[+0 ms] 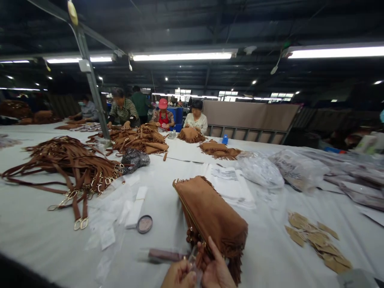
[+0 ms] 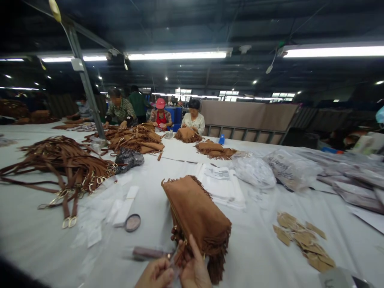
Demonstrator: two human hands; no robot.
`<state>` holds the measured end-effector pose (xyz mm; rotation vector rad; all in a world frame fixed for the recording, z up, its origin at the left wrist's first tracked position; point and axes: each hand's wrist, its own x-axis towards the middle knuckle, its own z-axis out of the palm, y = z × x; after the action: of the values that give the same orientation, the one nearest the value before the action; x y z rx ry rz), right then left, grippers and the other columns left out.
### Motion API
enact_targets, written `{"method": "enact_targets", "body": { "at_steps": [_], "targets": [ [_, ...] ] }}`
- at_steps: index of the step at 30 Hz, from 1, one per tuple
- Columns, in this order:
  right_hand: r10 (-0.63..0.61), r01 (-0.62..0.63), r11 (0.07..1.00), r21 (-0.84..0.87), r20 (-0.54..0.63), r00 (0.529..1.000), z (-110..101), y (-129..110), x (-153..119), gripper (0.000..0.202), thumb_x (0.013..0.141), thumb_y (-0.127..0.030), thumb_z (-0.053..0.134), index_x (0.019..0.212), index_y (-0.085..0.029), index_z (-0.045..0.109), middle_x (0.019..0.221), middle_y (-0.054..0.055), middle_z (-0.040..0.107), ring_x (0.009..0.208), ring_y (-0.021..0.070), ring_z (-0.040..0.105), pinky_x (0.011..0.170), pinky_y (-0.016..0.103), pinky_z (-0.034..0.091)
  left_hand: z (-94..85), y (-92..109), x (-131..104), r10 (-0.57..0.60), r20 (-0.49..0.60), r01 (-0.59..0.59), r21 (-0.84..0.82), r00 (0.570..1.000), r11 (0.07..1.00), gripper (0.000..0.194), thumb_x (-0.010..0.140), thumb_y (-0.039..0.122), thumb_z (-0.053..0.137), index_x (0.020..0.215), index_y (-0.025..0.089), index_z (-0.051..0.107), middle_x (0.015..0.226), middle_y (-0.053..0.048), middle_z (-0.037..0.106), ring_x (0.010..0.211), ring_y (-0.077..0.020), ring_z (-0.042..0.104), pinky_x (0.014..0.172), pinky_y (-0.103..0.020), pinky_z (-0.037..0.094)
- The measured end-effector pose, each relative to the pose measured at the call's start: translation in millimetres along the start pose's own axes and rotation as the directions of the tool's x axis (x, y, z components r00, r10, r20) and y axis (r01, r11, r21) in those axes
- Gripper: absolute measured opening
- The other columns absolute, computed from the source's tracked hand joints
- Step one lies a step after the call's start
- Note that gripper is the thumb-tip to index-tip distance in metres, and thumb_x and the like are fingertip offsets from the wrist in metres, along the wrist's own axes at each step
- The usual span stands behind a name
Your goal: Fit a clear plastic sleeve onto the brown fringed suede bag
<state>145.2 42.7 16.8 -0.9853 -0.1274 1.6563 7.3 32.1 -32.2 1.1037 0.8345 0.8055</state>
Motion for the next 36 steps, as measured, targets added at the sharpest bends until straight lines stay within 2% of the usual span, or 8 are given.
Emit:
{"method": "enact_targets", "body": {
  "at_steps": [4, 10, 17, 20, 23, 29, 33, 36],
  "targets": [
    [-0.097, 0.100, 0.994, 0.033, -0.088, 0.991, 7.3, 6.2, 0.7, 0.030, 0.052, -0.026, 0.088, 0.075, -0.021, 0.070, 0.073, -0.001, 0.072, 0.068, 0.0123, 0.065, 0.062, 0.022, 0.052, 6.7, 14.5, -13.4, -0.040, -0.033, 0.039, -0.022, 0.999, 0.999, 0.060, 0.060, 0.074, 0.065, 0.070, 0.015, 0.054, 0.060, -0.001, 0.055, 0.055, -0.0138, 0.053, 0.057, -0.027, 0.041],
    [-0.112, 0.108, 0.993, -0.051, -0.075, 0.991, 2.4, 7.3, -1.0, 0.033, 0.051, -0.030, 0.088, 0.078, -0.019, 0.072, 0.079, 0.001, 0.073, 0.074, 0.0149, 0.065, 0.064, 0.024, 0.052, 19.1, 30.9, -1.0, -0.058, -0.179, 0.052, -0.035, 0.982, 0.998, 0.064, 0.055, 0.075, 0.067, 0.061, 0.012, 0.059, 0.057, -0.006, 0.061, 0.051, -0.0135, 0.051, 0.052, -0.026, 0.038],
    [-0.170, 0.166, 0.985, -0.046, -0.084, 0.982, -1.0, 9.4, 3.4, 0.035, 0.045, -0.031, 0.090, 0.071, -0.015, 0.072, 0.072, 0.002, 0.073, 0.070, 0.0150, 0.064, 0.061, 0.023, 0.050, 32.2, 25.2, 22.5, -0.112, -0.205, 0.083, -0.147, 0.972, 0.986, 0.063, 0.049, 0.072, 0.072, 0.060, 0.012, 0.057, 0.052, -0.004, 0.058, 0.044, -0.0114, 0.047, 0.045, -0.024, 0.032],
    [-0.076, 0.076, 0.997, 0.007, -0.082, 0.994, 1.3, 1.7, -5.1, 0.037, 0.048, -0.032, 0.089, 0.078, -0.017, 0.072, 0.076, 0.001, 0.074, 0.069, 0.0156, 0.064, 0.055, 0.024, 0.047, 34.1, 25.6, 23.6, -0.125, -0.237, 0.078, -0.197, 0.963, 0.977, 0.060, 0.047, 0.068, 0.076, 0.061, 0.014, 0.055, 0.048, 0.000, 0.054, 0.041, -0.0093, 0.044, 0.043, -0.022, 0.028],
    [0.023, -0.014, 0.994, 0.109, -0.085, 0.996, 5.0, -8.0, -11.2, 0.039, 0.053, -0.037, 0.086, 0.086, -0.021, 0.071, 0.076, -0.001, 0.074, 0.065, 0.0147, 0.063, 0.053, 0.025, 0.046, 32.0, 27.4, 22.1, -0.106, -0.243, 0.069, -0.157, 0.964, 0.985, 0.059, 0.047, 0.067, 0.077, 0.059, 0.014, 0.054, 0.045, 0.003, 0.049, 0.039, -0.0067, 0.038, 0.042, -0.021, 0.025],
    [-0.040, 0.050, 0.998, 0.044, -0.197, 0.980, 3.5, -12.0, -2.8, 0.045, 0.045, -0.032, 0.090, 0.081, -0.019, 0.067, 0.063, -0.002, 0.070, 0.053, 0.0134, 0.059, 0.048, 0.025, 0.043, 30.5, 22.3, 27.7, -0.107, -0.236, 0.078, -0.129, 0.966, 0.989, 0.061, 0.046, 0.069, 0.077, 0.061, 0.012, 0.061, 0.052, -0.003, 0.060, 0.044, -0.0105, 0.046, 0.045, -0.022, 0.028],
    [-0.043, 0.049, 0.998, 0.028, -0.207, 0.977, 0.0, -11.4, -0.8, 0.046, 0.043, -0.031, 0.090, 0.081, -0.019, 0.067, 0.066, -0.001, 0.072, 0.052, 0.0133, 0.058, 0.046, 0.025, 0.042, 28.3, 18.6, 36.7, -0.083, -0.248, 0.046, -0.152, 0.965, 0.987, 0.060, 0.050, 0.067, 0.077, 0.063, 0.010, 0.065, 0.055, -0.004, 0.060, 0.048, -0.0099, 0.046, 0.049, -0.023, 0.028],
    [-0.046, 0.052, 0.998, 0.026, -0.205, 0.978, -0.3, -13.1, -2.3, 0.043, 0.045, -0.031, 0.089, 0.080, -0.019, 0.067, 0.066, -0.001, 0.072, 0.054, 0.0132, 0.059, 0.049, 0.024, 0.044, 24.8, 21.0, 43.5, -0.055, -0.211, 0.025, -0.145, 0.976, 0.989, 0.059, 0.053, 0.065, 0.077, 0.067, 0.008, 0.068, 0.060, -0.005, 0.062, 0.054, -0.0102, 0.048, 0.055, -0.023, 0.031]
  ]
}}
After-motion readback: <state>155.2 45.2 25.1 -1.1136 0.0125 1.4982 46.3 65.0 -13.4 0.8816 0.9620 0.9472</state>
